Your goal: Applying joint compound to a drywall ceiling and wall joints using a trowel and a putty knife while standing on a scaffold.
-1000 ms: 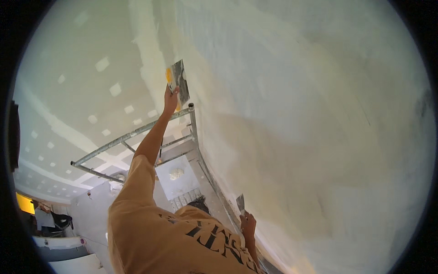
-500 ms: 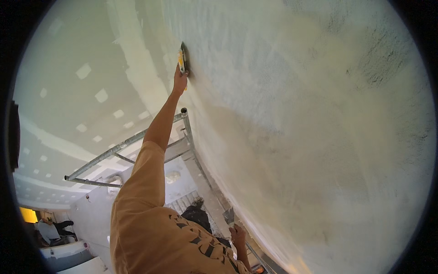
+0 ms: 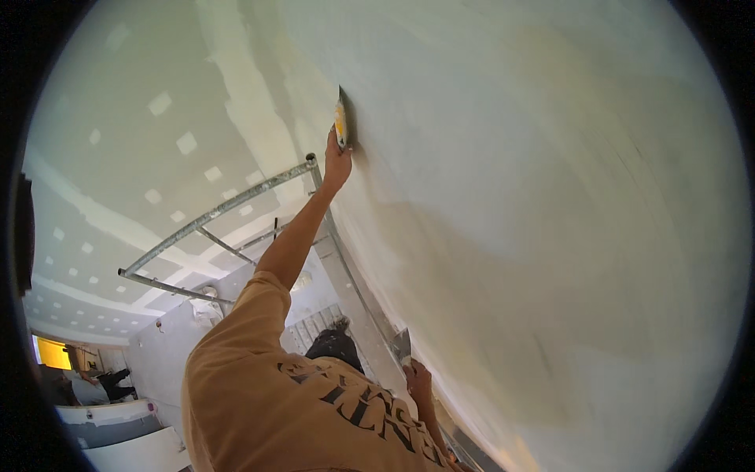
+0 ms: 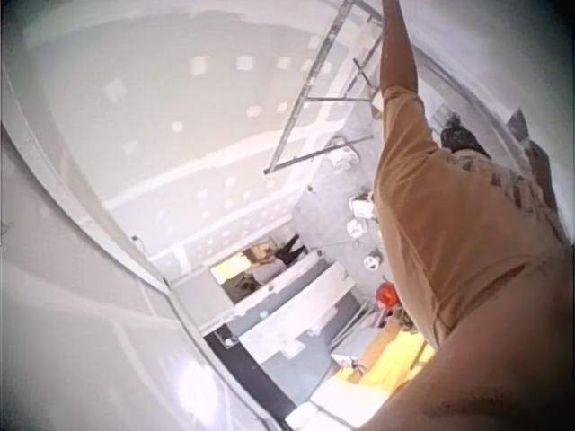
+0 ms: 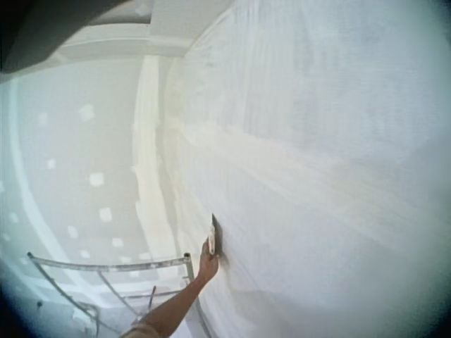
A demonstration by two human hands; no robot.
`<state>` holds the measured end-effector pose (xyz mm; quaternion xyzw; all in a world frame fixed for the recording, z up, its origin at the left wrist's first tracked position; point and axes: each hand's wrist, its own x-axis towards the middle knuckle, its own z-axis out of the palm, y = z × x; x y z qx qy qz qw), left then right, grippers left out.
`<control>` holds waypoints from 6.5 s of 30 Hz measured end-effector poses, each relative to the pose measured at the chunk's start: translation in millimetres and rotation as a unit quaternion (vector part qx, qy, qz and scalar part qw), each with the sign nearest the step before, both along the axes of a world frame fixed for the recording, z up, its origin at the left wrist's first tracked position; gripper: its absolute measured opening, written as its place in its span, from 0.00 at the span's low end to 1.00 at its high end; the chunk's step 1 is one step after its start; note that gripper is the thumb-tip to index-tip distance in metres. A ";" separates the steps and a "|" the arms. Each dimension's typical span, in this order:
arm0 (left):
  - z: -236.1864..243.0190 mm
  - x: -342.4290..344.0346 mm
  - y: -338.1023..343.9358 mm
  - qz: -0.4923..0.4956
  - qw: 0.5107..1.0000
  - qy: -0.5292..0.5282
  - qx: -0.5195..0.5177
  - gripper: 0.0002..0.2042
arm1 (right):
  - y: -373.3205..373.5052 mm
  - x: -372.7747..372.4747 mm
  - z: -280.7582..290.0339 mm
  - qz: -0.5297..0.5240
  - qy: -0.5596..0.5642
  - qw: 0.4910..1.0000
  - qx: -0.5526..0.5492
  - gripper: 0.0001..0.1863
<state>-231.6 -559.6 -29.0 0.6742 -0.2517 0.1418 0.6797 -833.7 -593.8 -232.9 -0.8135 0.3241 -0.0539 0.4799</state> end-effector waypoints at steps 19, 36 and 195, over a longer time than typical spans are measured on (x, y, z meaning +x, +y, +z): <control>-2.8 -421.6 -54.0 -0.010 0.997 -0.048 0.065 0.43 | -47.0 -248.3 33.7 -0.080 0.061 0.990 0.097 0.14; -37.0 -581.5 28.9 -0.334 0.925 0.098 0.155 0.26 | -51.1 -223.5 60.2 -0.062 0.061 0.996 0.031 0.12; -85.1 -795.4 -25.8 -0.248 0.961 0.113 0.049 0.33 | -109.7 -530.1 1.8 0.002 0.142 0.989 0.030 0.10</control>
